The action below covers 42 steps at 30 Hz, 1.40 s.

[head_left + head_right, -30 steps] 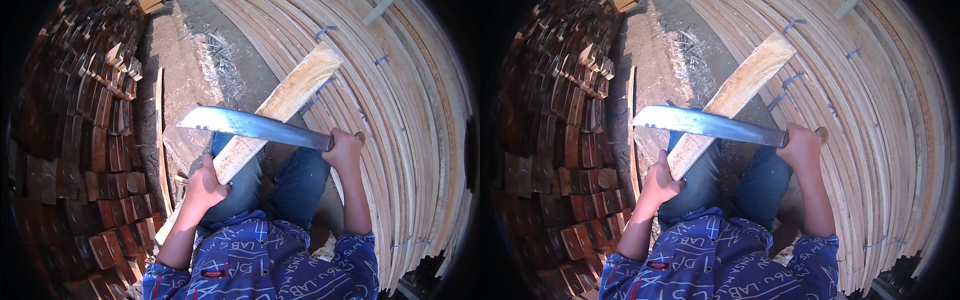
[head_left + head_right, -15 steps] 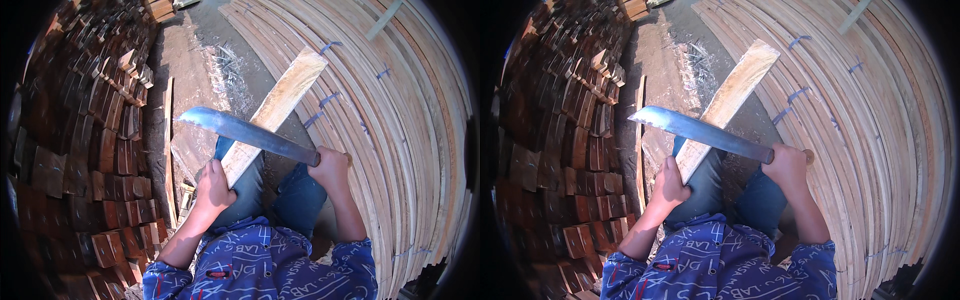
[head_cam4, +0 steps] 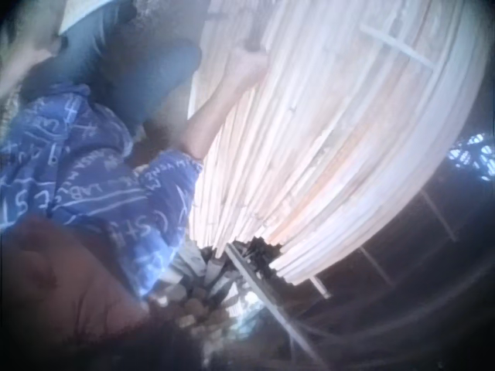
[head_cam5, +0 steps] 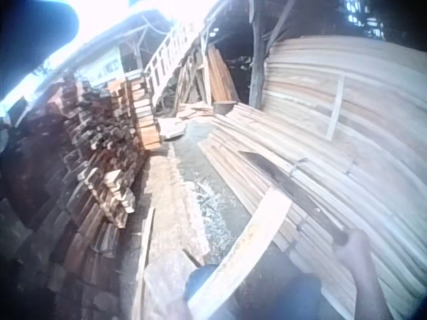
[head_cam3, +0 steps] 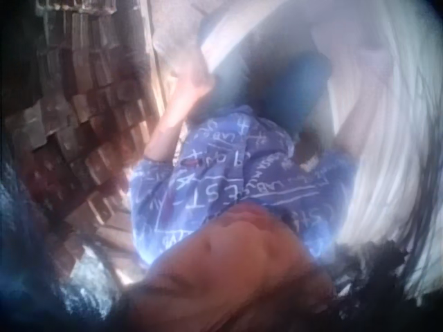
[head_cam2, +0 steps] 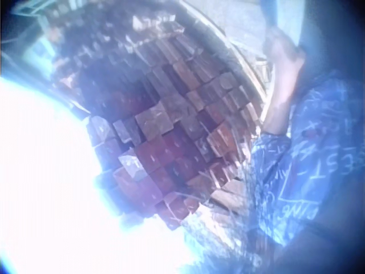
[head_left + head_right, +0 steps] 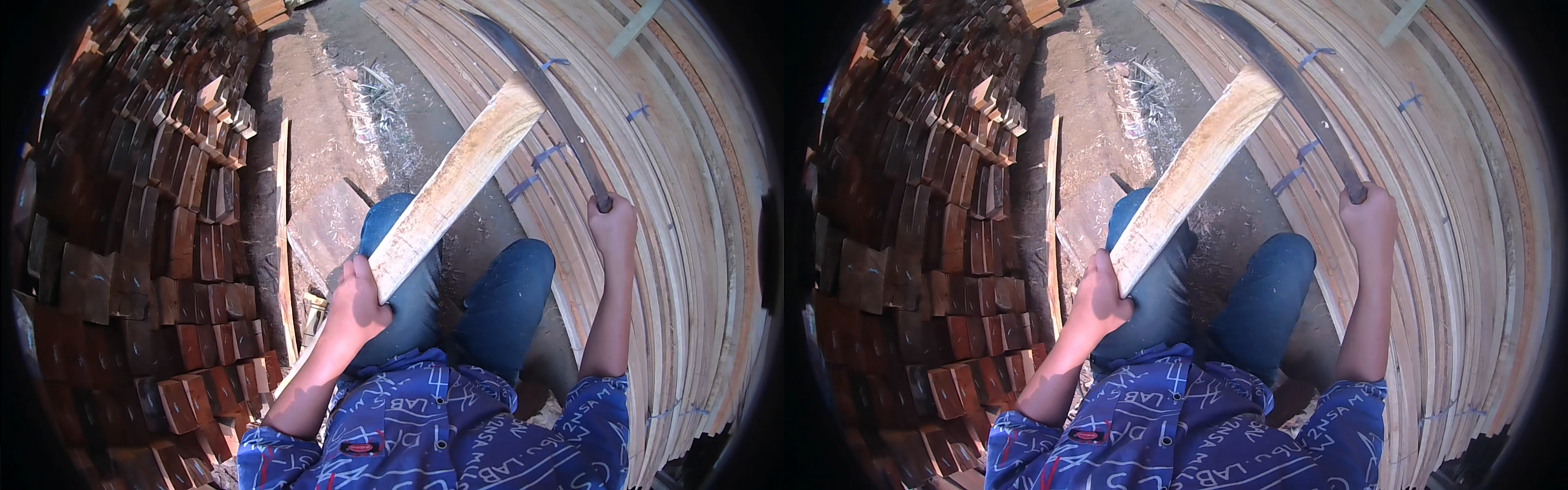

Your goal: The person uses a large knife to shave and smooth a rectangular wooden plank held between their legs. They repeatedly strike and scrape the wood surface to remove thin layers, working on one piece at a time.

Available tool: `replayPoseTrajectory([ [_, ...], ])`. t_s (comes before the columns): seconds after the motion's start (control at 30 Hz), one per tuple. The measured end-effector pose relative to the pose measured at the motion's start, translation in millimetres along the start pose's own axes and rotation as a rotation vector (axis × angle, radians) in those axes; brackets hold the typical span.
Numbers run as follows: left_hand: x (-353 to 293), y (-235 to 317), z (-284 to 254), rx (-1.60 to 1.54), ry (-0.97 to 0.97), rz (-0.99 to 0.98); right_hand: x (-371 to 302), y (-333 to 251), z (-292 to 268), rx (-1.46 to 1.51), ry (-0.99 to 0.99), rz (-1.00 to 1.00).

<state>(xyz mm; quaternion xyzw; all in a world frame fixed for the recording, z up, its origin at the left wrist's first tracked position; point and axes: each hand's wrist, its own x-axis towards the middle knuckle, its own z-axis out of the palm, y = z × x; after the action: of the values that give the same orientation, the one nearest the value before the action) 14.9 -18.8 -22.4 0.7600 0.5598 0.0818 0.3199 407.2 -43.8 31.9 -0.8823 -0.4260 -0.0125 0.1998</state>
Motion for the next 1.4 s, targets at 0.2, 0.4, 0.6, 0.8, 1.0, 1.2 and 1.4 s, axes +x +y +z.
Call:
replayPoseTrajectory([
  [0.2, 5.3, 6.8, -2.1, -0.031, -0.044, 0.023, -26.9, 26.4, 29.4, 0.269, -0.037, 0.097],
  [0.4, 8.3, 8.3, 0.5, 0.033, -0.032, 0.048, -46.7, 14.3, 41.6, 0.540, -0.062, 0.185],
  [0.6, 7.7, -0.7, 5.8, 0.040, -0.029, 0.009, -64.3, -19.2, 34.5, 0.554, -0.149, 0.137],
  [0.8, 9.3, 2.4, 7.0, 0.011, -0.042, -0.010, -77.2, -62.9, 38.7, 0.185, -0.264, -0.339],
  [1.0, 6.6, -1.9, 8.2, 0.003, 0.063, 0.059, -59.0, -66.9, 41.3, 0.075, -0.215, -0.503],
  [1.2, 2.8, -2.7, 3.9, -0.076, 0.064, 0.031, -55.6, -51.7, 35.6, -0.033, -0.155, -0.418],
  [1.4, 3.7, -5.6, 3.0, -0.098, 0.071, 0.044, -14.2, 12.7, 7.6, -0.020, 0.042, -0.060],
])
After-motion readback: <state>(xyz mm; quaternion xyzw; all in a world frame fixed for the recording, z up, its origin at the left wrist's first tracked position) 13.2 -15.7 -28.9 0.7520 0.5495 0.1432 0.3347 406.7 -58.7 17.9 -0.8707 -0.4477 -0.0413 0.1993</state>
